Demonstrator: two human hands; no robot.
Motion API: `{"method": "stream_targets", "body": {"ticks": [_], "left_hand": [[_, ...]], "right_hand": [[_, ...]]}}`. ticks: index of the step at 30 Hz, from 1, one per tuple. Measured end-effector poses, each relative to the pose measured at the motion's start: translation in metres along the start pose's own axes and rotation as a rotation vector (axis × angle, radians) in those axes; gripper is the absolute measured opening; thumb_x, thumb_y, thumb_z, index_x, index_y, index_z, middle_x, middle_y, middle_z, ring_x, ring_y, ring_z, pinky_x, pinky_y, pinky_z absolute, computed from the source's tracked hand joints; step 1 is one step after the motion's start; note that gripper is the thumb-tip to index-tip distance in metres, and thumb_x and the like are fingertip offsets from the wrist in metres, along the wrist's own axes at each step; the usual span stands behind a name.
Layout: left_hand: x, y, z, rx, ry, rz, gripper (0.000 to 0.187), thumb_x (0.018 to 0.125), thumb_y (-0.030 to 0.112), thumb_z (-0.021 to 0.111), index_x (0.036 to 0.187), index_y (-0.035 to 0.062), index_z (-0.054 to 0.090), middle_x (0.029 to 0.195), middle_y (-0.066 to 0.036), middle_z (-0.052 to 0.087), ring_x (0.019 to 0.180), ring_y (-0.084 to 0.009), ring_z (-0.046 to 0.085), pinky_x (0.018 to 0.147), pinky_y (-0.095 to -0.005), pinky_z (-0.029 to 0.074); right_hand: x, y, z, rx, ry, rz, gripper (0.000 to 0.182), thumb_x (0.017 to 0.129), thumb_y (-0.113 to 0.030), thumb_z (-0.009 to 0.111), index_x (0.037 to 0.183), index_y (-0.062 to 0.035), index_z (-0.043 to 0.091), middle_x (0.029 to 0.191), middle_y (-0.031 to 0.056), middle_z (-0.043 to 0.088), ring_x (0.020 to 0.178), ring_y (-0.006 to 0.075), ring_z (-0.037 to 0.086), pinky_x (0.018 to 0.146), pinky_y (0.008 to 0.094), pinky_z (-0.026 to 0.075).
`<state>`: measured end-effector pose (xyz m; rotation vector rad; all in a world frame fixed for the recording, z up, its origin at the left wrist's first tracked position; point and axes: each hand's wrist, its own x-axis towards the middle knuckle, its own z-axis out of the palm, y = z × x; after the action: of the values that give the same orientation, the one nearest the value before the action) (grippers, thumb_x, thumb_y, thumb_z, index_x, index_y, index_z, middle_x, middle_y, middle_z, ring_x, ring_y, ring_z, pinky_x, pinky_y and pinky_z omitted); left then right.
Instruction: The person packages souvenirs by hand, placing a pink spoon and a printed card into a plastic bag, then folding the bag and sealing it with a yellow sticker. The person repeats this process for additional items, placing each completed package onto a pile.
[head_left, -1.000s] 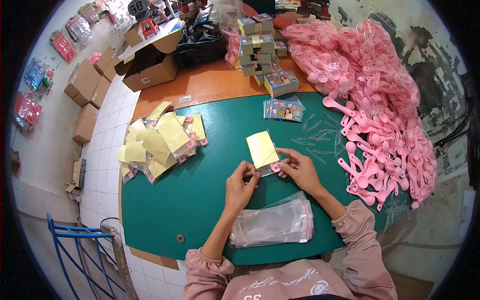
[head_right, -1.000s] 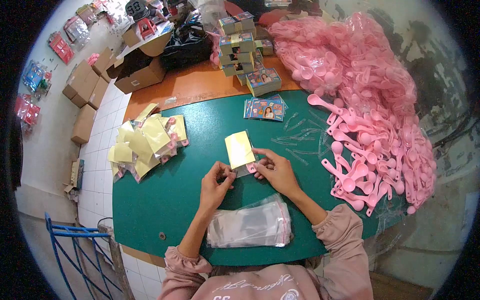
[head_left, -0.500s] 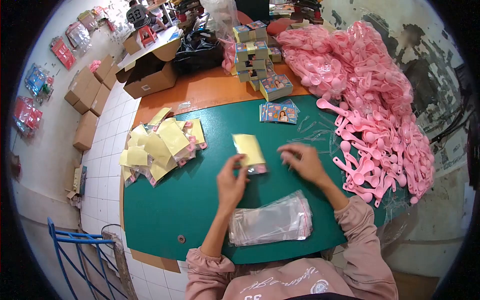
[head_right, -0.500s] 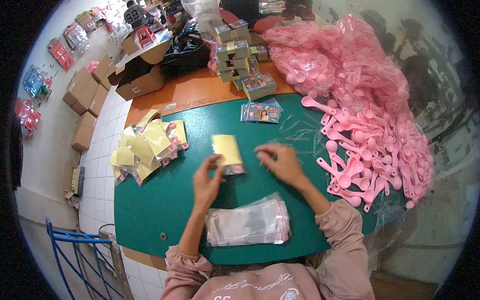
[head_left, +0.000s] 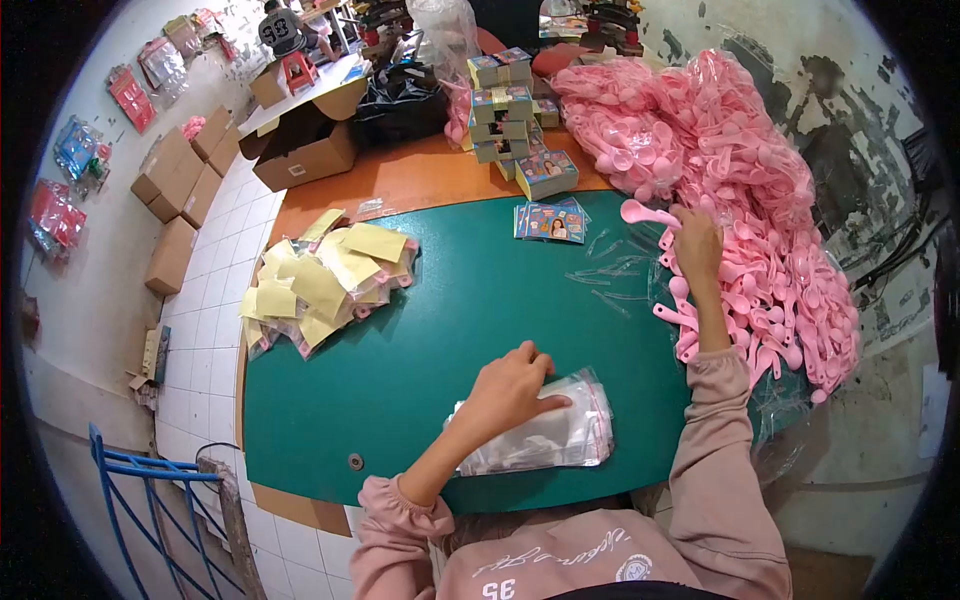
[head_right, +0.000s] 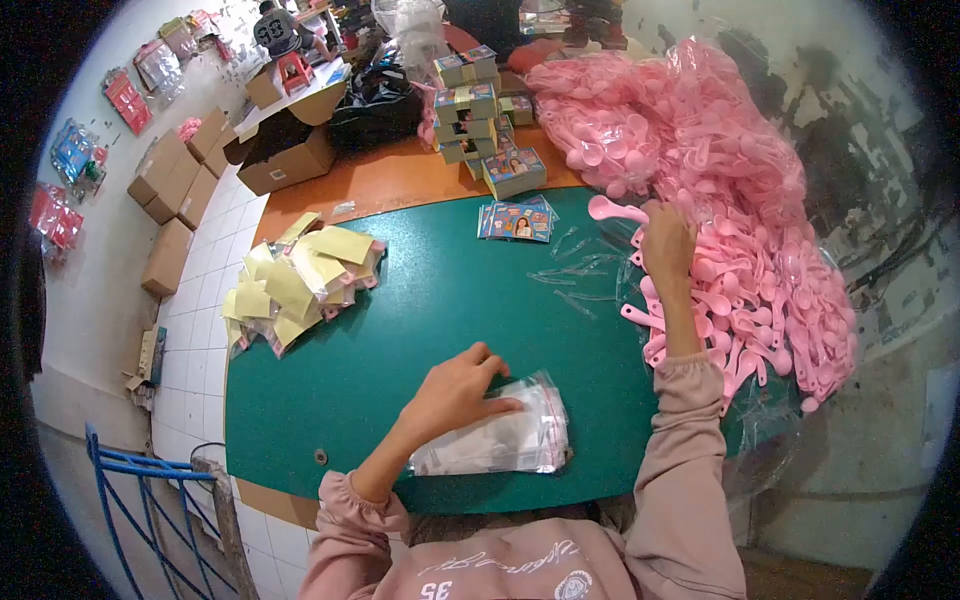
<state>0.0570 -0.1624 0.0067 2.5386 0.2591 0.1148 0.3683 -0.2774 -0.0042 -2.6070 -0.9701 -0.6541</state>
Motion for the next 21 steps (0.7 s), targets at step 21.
{"method": "stream_targets", "body": {"ticks": [21], "left_hand": [[0.026, -0.059, 0.017, -1.436, 0.081, -0.262, 0.017, 0.082, 0.004, 0.057, 0.091, 0.0049, 0.043, 0.088, -0.015, 0.062, 0.082, -0.0178, 0.061, 0.068, -0.0254, 0.049]], "right_hand": [[-0.069, -0.106, -0.038, 1.425, -0.188, 0.190, 0.009, 0.084, -0.004, 0.054, 0.091, 0.0026, 0.052, 0.079, 0.0085, 0.059, 0.071, 0.0123, 0.060, 0.064, 0.0252, 0.053]]}}
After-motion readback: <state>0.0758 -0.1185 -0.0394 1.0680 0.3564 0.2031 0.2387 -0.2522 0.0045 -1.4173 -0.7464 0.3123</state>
